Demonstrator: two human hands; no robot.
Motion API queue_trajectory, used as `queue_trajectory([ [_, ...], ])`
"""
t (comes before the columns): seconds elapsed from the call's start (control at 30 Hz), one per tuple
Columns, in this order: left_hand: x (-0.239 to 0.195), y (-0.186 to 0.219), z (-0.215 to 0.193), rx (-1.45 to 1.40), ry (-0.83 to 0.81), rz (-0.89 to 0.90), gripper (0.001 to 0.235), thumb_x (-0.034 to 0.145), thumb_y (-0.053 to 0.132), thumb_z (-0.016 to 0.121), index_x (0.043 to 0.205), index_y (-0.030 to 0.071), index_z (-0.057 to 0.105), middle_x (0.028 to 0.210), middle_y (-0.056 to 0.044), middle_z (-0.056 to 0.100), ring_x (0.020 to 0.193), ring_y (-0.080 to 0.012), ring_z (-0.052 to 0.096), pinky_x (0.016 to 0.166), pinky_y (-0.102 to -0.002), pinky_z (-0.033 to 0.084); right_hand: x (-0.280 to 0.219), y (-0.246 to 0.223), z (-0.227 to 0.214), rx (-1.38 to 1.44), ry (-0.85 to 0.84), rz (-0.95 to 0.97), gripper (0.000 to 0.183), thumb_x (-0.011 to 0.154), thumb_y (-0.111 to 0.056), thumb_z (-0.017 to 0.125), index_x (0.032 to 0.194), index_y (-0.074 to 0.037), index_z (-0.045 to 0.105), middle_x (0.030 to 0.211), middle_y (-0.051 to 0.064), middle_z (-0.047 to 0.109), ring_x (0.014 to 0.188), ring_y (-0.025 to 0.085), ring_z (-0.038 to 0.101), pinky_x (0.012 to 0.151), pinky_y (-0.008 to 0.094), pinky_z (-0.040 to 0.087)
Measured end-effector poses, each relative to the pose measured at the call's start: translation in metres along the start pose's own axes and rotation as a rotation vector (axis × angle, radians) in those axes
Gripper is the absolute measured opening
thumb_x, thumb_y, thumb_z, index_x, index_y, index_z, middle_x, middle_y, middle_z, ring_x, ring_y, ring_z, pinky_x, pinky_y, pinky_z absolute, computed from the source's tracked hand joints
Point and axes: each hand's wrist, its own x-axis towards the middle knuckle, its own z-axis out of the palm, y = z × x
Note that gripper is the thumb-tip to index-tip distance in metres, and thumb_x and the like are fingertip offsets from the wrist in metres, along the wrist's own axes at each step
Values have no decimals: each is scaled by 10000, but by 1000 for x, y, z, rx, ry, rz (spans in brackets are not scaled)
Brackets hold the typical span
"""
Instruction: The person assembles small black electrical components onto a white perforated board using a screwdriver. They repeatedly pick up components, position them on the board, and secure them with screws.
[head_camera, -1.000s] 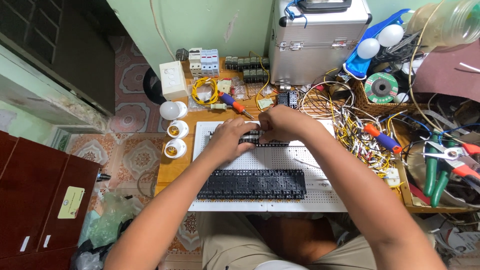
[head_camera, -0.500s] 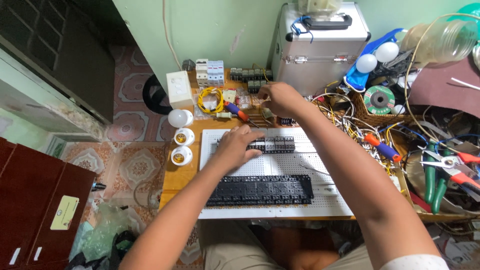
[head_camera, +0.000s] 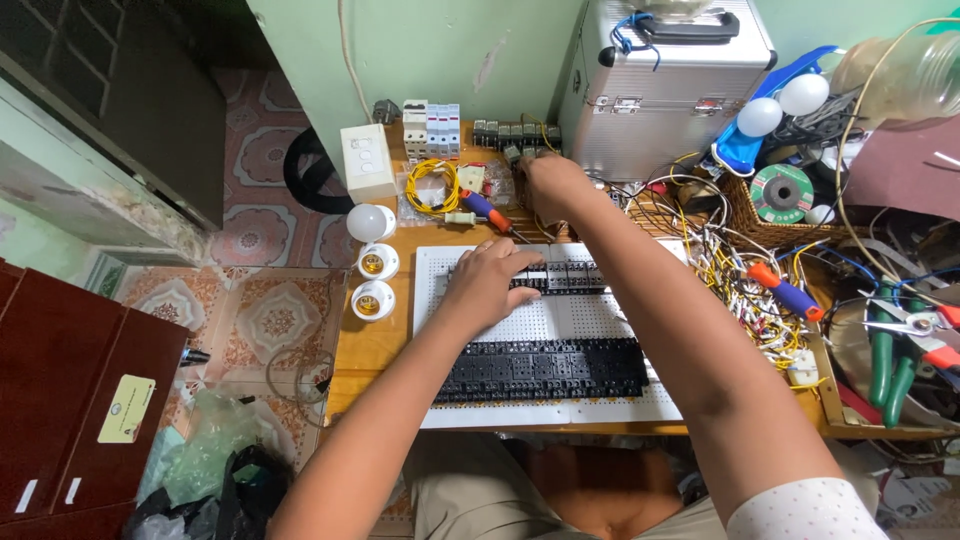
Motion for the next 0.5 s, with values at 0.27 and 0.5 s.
queue_trajectory([
  [0.27,-1,6,-5,-8,-17,-21,446,876,363,772,1291,219,692,903,-4,517,938,-242,597,930,-445,503,-34,-13,-44,191,-26,6,384,780,-212,814,1120,-54,729,1035,199,692,938,402,715,819,512,598],
  [0.5,0,10,-11,-30,-35,-49,449,876,359,777,1299,234,692,901,-1,530,942,-237,602,931,-434,505,-58,-18,-41,204,176,-57,242,882,-198,729,1072,-74,647,967,151,650,917,417,699,788,538,572],
])
